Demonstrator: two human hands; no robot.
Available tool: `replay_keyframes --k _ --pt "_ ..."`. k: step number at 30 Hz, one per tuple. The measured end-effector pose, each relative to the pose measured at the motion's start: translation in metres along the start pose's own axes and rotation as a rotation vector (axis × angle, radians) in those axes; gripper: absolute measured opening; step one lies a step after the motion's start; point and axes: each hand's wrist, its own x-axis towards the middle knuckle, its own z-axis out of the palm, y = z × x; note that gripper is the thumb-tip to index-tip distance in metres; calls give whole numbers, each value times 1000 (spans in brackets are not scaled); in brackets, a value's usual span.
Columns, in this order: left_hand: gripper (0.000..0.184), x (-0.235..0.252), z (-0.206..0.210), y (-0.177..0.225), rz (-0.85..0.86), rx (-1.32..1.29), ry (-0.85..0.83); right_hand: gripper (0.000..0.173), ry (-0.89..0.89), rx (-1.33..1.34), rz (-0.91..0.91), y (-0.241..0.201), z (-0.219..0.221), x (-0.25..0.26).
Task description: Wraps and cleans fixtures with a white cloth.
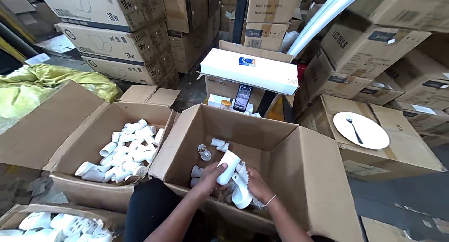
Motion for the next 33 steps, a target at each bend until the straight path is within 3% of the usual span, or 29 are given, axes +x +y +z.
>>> replay_keyframes --k 3,6,11,16,22,27,33 --pt "49 -3 -17 -31 -20 121 66 33 -19 -189 2 37 21 7" --pt "50 0 -24 -34 -49 121 29 41 -27 -324 60 63 26 18" --pt "60 8 -30 -33 -139 68 -43 39 295 -294 72 61 17 11" --pt "67 7 -34 -35 -83 -31 -49 33 555 -248 -32 44 23 -31" --pt "50 3 -37 -32 -25 -77 -102 28 686 -237 -65 55 41 -64" --pt "53 0 -43 -33 38 -65 -216 31 764 -368 -49 42 64 -62" --pt "48 -1 -50 -30 -29 -372 -204 44 677 -66 -257 19 91 -41"
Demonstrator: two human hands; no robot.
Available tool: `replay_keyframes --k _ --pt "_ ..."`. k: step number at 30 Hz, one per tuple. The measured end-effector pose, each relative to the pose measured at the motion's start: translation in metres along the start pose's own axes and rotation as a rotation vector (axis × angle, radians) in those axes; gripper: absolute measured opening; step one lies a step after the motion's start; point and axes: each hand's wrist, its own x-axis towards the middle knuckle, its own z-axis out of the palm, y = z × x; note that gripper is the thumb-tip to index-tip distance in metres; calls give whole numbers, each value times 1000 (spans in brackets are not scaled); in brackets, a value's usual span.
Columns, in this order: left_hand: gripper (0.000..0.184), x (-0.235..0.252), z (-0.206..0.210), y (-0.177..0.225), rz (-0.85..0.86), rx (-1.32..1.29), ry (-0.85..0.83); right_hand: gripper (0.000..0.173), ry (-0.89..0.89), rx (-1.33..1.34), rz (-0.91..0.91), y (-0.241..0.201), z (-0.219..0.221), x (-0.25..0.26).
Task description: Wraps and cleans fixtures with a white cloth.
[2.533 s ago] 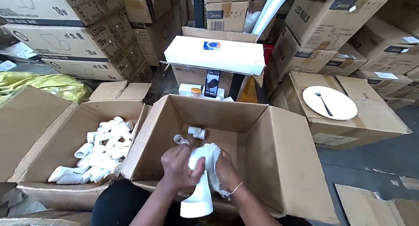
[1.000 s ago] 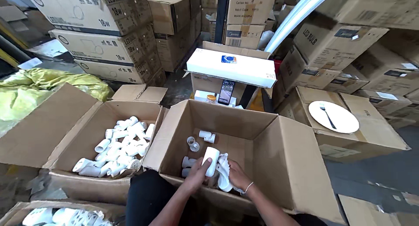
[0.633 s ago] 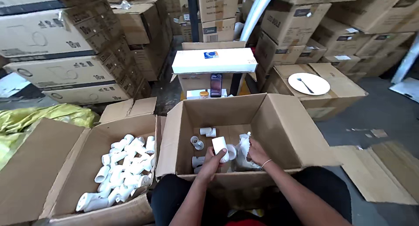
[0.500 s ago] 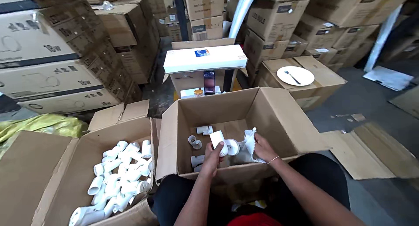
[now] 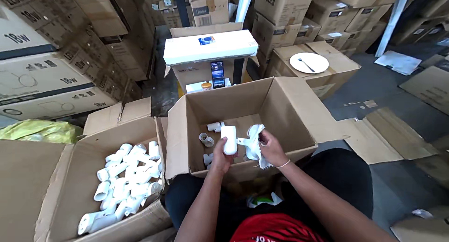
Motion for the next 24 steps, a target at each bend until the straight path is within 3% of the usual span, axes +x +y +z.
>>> replay_keyframes --k 3,5,10,12,14,16,20,22,24 --pt "72 2 -1 3 -5 -78 42 66 -157 -11 50 -16 12 8" --pt "75 1 1 3 24 -118 72 78 -262 -114 90 -21 16 17" --pt "69 3 3 -4 178 145 112 75 -588 -709 98 -47 7 42" --pt "69 5 7 -6 242 236 101 71 -525 -555 79 -41 2 42" --pt "64 7 8 -4 275 291 61 78 -442 -308 89 -37 9 38" --pt "62 10 7 -2 280 299 -15 79 -359 -226 50 -37 17 30" --pt "53 15 11 7 280 293 -109 41 -110 -392 -94 -29 23 28" --pt "51 17 13 12 219 300 -103 44 -95 -437 -23 -29 28 40" --pt "55 22 9 15 151 237 -26 50 -229 -388 -10 -26 35 48"
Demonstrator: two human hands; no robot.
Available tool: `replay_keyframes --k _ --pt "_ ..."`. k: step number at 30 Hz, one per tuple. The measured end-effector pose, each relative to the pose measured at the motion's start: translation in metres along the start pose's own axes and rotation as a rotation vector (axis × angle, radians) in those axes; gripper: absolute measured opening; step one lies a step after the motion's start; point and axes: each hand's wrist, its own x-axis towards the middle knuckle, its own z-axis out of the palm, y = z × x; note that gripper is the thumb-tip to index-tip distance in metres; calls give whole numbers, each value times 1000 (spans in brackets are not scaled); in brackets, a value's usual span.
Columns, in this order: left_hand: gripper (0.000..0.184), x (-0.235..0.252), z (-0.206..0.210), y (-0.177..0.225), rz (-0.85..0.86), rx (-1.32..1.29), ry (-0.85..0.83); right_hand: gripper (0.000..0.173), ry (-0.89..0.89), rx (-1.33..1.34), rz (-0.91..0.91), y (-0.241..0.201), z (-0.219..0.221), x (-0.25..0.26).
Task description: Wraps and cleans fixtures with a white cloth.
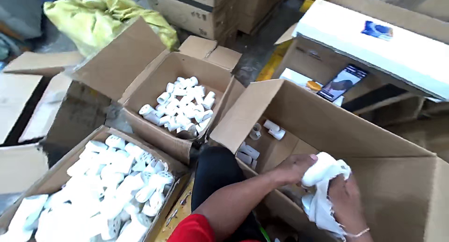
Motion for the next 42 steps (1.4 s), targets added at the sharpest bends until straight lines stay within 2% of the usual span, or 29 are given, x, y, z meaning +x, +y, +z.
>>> replay_keyframes --k 2,3,6,8,9,10,12,13,16,19,22,24,26,27,28,30,32,34,36,37,39,42 --pt "58 2 -6 -1 -27 -87 46 88 -118 38 -63 4 5 -1" --pt "58 2 -7 -1 -8 -95 47 91 -116 47 -93 5 6 -2" --pt "52 0 -2 2 45 46 4 47 10 72 -132 11 1 -1" --pt "53 4 2 1 -63 108 -7 44 43 89 -88 19 -1 2" --pt "57 7 2 1 -128 83 13 49 -1 99 -74 20 -1 5" --pt "59 8 2 2 -165 34 44 62 -76 83 -75 18 -2 5" --pt "59 11 -3 2 -162 -99 56 107 -142 -51 -74 17 -4 2" --pt "58 12 -4 1 -138 -126 40 114 -123 -100 -71 19 -4 0" --pt "55 17 -3 -1 -137 -58 6 99 -31 -16 -41 26 -2 -3" --pt "54 21 3 -1 -232 -60 -21 64 25 285 -32 22 -3 -2" --pt "54 17 6 -2 -264 -129 -40 41 65 411 -2 17 -3 0" --pt "55 16 8 -5 -260 -146 -14 45 32 370 48 15 -6 -4" --pt "53 12 13 -4 -240 -196 59 67 -72 102 34 14 -14 -9" --pt "53 10 15 -3 -195 -214 56 70 -78 -50 13 11 -18 -12" --pt "53 8 16 -3 -151 -198 28 62 -48 -141 -25 10 -19 -15" --pt "55 6 17 -7 -120 -103 -41 47 55 -146 -94 20 -20 -19" --pt "56 7 20 -6 -161 -75 -72 42 144 45 -94 26 -19 -20" --pt "60 8 23 -2 -218 -115 2 38 262 367 -42 27 -14 -19" --pt "67 7 22 1 -250 -232 75 40 392 786 149 25 -12 -16" --pt "70 6 20 1 -256 -325 102 46 396 1005 256 25 -18 -14" --pt "74 1 13 -3 -252 -495 132 43 381 1235 360 36 -40 -18" --pt "78 -11 10 4 -200 -609 82 43 219 1272 284 54 -68 -37"
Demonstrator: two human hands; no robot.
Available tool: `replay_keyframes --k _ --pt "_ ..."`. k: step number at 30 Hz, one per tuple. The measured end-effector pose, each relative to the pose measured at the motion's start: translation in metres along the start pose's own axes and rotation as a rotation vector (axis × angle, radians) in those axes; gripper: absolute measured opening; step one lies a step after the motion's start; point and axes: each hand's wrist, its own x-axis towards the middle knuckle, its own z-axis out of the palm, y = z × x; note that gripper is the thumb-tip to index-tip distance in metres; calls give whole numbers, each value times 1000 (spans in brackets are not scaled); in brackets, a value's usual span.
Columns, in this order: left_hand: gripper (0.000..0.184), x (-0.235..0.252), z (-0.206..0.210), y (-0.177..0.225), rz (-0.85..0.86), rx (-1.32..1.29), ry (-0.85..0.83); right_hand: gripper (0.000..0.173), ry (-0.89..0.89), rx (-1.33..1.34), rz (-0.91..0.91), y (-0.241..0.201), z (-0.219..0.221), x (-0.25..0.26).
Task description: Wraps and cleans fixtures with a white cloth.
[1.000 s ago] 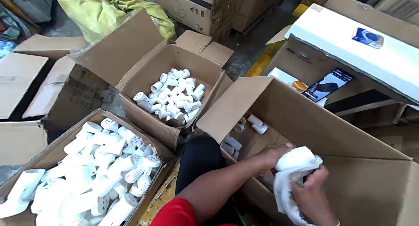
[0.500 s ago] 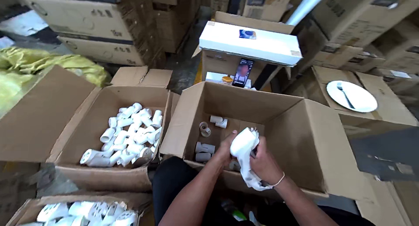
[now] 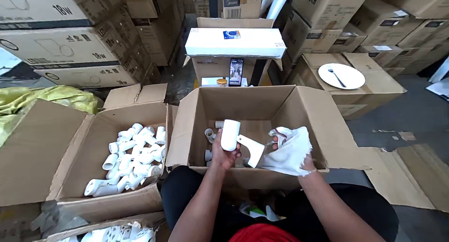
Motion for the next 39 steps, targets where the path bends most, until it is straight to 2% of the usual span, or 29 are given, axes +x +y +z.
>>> replay_keyframes --k 2,4,6,8,9,10,11,12,14,17,20,21,23,25,26,28,30,32,35,36,37,39 --pt "84 -11 8 1 20 0 -86 30 -68 -169 -42 -8 3 -22" --pt "86 -18 16 -1 62 31 -167 14 -151 -494 -187 -12 14 -41" --pt "80 -23 28 -5 156 100 -175 32 -254 -673 -276 -14 19 -52" --pt "75 -29 36 -8 276 265 -160 51 -335 -613 -215 -15 11 -58" --pt "85 -32 40 -8 315 351 -162 52 -322 -624 -202 -18 12 -60" --pt "94 -34 44 -7 335 425 -175 45 -293 -644 -194 -21 14 -61" --pt "95 -38 48 -5 346 491 -192 32 -272 -666 -195 -21 16 -61" --pt "87 -41 50 -3 368 555 -205 25 -270 -688 -197 -21 16 -62" --pt "66 -44 56 -2 419 669 -216 22 -302 -780 -195 -21 15 -64" --pt "49 -51 60 -4 448 699 -291 22 -365 -896 -219 -13 19 -73" --pt "54 -56 63 -10 438 651 -243 22 -302 -976 -403 -2 18 -78" --pt "56 -58 63 -12 421 614 -220 19 -283 -969 -410 -2 19 -78" --pt "50 -60 64 -12 362 539 -147 12 -345 -937 -222 -16 25 -77" --pt "41 -62 62 -10 287 480 -79 10 -495 -897 7 -30 25 -76" --pt "39 -62 61 -9 290 497 -70 12 -517 -901 34 -30 24 -77" --pt "42 -63 62 -10 413 715 -77 13 -426 -926 -101 -19 19 -80" --pt "40 -70 69 -10 516 1078 -6 17 -300 -957 -241 -7 15 -78" --pt "61 -73 77 -4 448 1298 84 20 -303 -979 -182 -11 18 -72" --pt "54 -64 69 -3 493 1156 51 16 -526 -877 103 -24 18 -71" --pt "53 -62 68 -5 524 1120 44 15 -569 -829 131 -24 15 -70" --pt "54 -62 69 -10 558 1121 46 15 -547 -818 97 -20 12 -70" --pt "60 -63 74 -22 615 1216 104 15 -400 -902 -86 -9 7 -70"
